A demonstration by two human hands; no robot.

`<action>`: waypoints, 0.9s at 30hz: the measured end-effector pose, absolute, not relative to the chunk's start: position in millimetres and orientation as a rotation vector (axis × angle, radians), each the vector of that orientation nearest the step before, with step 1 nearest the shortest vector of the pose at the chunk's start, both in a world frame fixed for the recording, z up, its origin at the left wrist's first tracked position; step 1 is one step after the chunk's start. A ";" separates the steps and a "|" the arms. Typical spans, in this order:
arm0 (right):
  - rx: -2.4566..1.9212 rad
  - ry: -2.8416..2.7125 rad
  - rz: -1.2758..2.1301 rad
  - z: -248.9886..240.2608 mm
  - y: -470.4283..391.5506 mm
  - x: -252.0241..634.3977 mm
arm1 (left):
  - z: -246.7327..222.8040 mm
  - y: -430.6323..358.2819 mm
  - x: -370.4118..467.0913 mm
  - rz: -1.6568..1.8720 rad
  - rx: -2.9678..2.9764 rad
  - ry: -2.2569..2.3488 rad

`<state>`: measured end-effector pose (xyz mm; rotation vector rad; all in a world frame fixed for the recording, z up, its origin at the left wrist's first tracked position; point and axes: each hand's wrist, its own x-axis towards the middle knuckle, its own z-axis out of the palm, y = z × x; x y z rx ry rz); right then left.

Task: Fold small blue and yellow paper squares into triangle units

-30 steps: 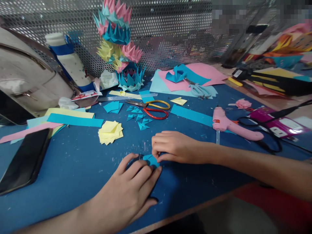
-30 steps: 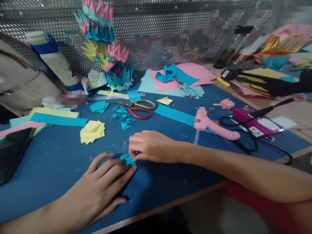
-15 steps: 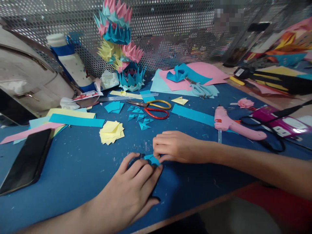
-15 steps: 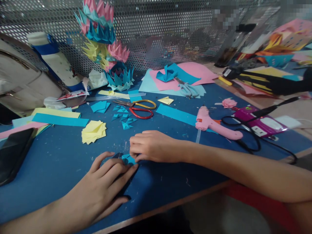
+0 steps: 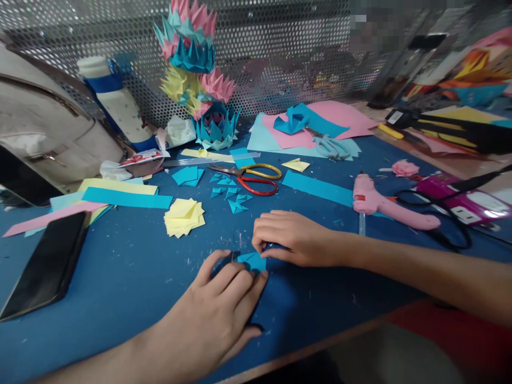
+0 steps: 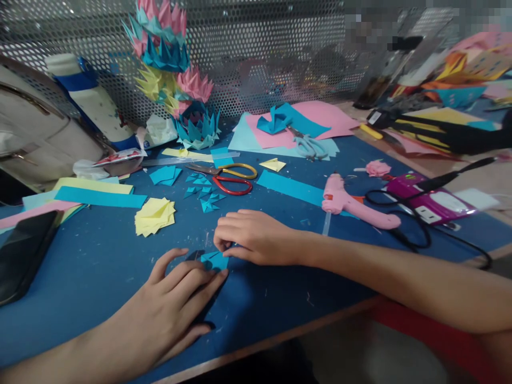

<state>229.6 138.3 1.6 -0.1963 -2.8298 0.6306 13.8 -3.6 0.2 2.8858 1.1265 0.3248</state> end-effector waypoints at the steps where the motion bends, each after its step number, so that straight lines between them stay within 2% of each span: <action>1: -0.128 -2.818 0.616 2.2 140.7 230.5 | 0.2 -3.7 13.6 0.322 2.884 1.131; 3: 0.034 -2.802 0.515 3.9 145.1 232.5 | 0.8 -4.3 13.0 0.318 2.885 1.137; 9: 0.291 -2.728 -0.062 8.2 145.3 237.7 | 0.8 -6.4 10.5 0.382 2.869 1.114; 13: 0.339 -2.760 -0.212 9.5 139.8 234.6 | -1.1 -6.2 9.0 0.504 2.844 1.081; 22: 0.137 -2.876 -0.113 8.2 133.4 223.9 | -0.1 -5.0 10.1 0.558 2.858 1.085; 27: -0.014 -2.888 0.153 9.3 130.5 226.9 | 1.3 -4.0 11.1 0.591 2.885 1.070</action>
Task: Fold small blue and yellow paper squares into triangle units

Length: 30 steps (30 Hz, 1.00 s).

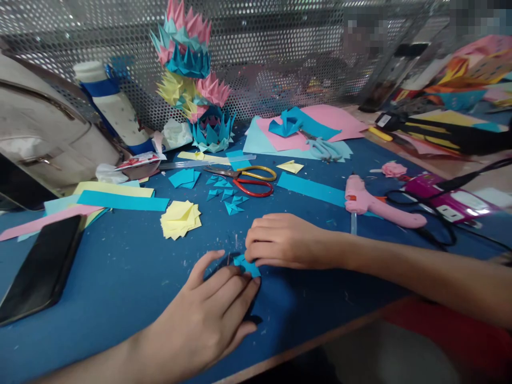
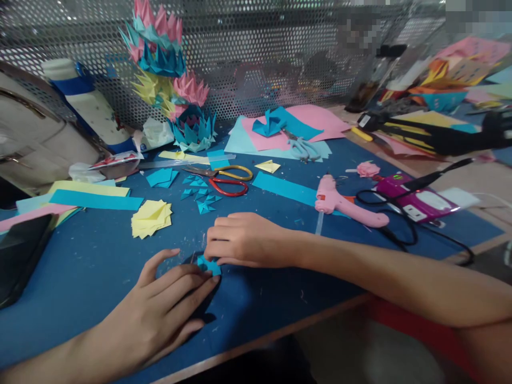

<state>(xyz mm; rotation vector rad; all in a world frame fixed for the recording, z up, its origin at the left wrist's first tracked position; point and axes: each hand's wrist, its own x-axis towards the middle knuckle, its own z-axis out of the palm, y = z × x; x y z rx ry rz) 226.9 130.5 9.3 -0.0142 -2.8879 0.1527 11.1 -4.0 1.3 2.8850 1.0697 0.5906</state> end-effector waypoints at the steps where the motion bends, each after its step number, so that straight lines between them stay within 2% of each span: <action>1: -0.035 -2.878 0.202 9.4 130.3 228.0 | 0.8 -4.1 11.2 0.601 2.886 1.072; 4: -0.035 -2.832 0.234 8.5 131.2 231.5 | -1.0 -4.6 11.6 0.603 2.893 1.091; 9: 0.110 -2.837 0.277 7.5 139.6 236.5 | -1.6 -5.2 12.2 0.407 2.920 1.131; 14: 0.054 -2.874 0.317 9.0 147.5 238.4 | -1.9 -5.7 12.5 0.375 2.909 1.130; 20: 0.067 -2.866 0.274 9.5 144.8 236.8 | 7.4 2.3 6.0 0.665 2.685 1.077; 22: 0.075 -2.847 0.257 9.7 143.7 235.8 | 11.2 10.8 3.0 0.808 2.487 1.206; 25: 0.078 -2.824 0.268 9.6 141.4 233.7 | 11.8 24.8 1.6 0.797 2.306 1.469; 30: -0.214 -2.650 0.725 7.6 133.1 227.7 | 4.1 33.9 7.9 0.676 2.240 1.494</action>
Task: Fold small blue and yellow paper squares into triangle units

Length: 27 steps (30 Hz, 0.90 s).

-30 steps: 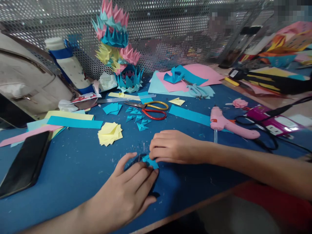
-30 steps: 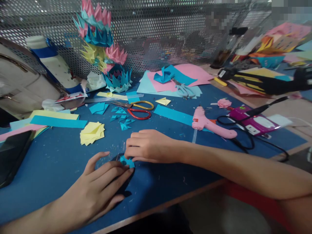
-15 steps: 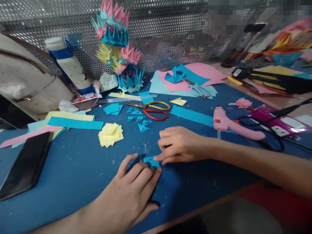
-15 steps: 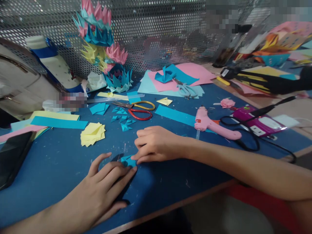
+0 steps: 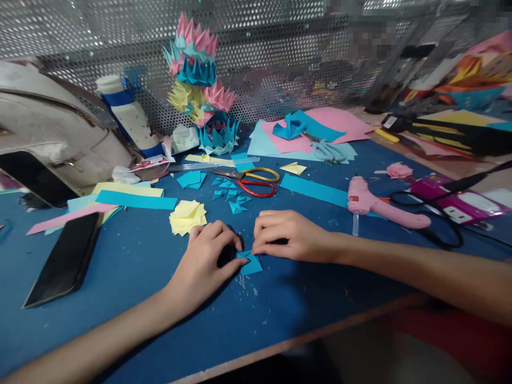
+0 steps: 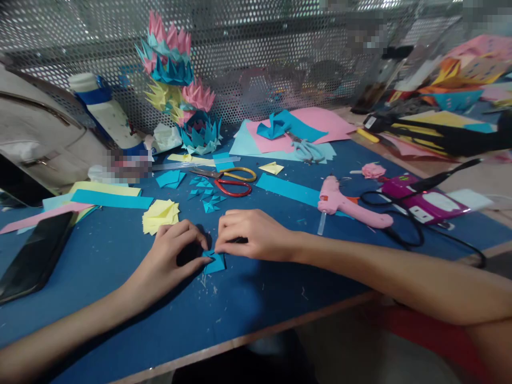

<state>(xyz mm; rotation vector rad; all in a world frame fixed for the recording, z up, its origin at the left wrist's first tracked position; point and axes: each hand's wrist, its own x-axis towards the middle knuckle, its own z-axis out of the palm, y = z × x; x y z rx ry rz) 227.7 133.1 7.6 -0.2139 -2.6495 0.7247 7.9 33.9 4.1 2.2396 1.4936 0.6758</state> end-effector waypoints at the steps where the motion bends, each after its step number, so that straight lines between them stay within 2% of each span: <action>1: -0.312 -2.613 0.801 7.2 131.5 226.5 | 3.0 33.5 9.4 0.660 2.234 1.489; 6: -0.536 -2.687 0.873 7.0 126.4 222.6 | 2.7 29.6 13.3 0.639 2.224 1.458; 27: -0.448 -2.723 0.934 7.5 122.1 223.6 | 4.0 26.3 16.5 0.650 2.180 1.500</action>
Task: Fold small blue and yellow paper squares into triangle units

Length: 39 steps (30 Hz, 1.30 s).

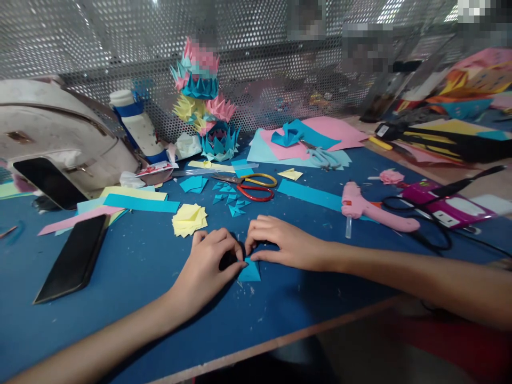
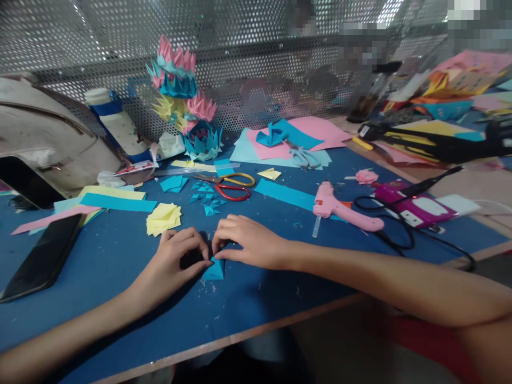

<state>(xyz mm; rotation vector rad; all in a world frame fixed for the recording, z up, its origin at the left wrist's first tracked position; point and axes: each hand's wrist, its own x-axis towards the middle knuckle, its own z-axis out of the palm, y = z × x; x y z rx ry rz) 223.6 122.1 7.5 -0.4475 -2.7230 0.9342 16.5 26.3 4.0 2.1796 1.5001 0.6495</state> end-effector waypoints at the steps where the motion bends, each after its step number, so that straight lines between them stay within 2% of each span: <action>1: -0.437 -2.725 0.933 7.7 122.1 224.1 | 3.5 26.0 16.3 0.655 2.176 1.496; 30: -0.193 -2.705 0.878 5.6 123.5 229.0 | 1.3 16.1 18.5 0.590 2.154 1.490; 39: -0.336 -2.718 0.943 5.6 122.1 227.8 | 0.7 23.5 16.6 0.673 2.108 1.491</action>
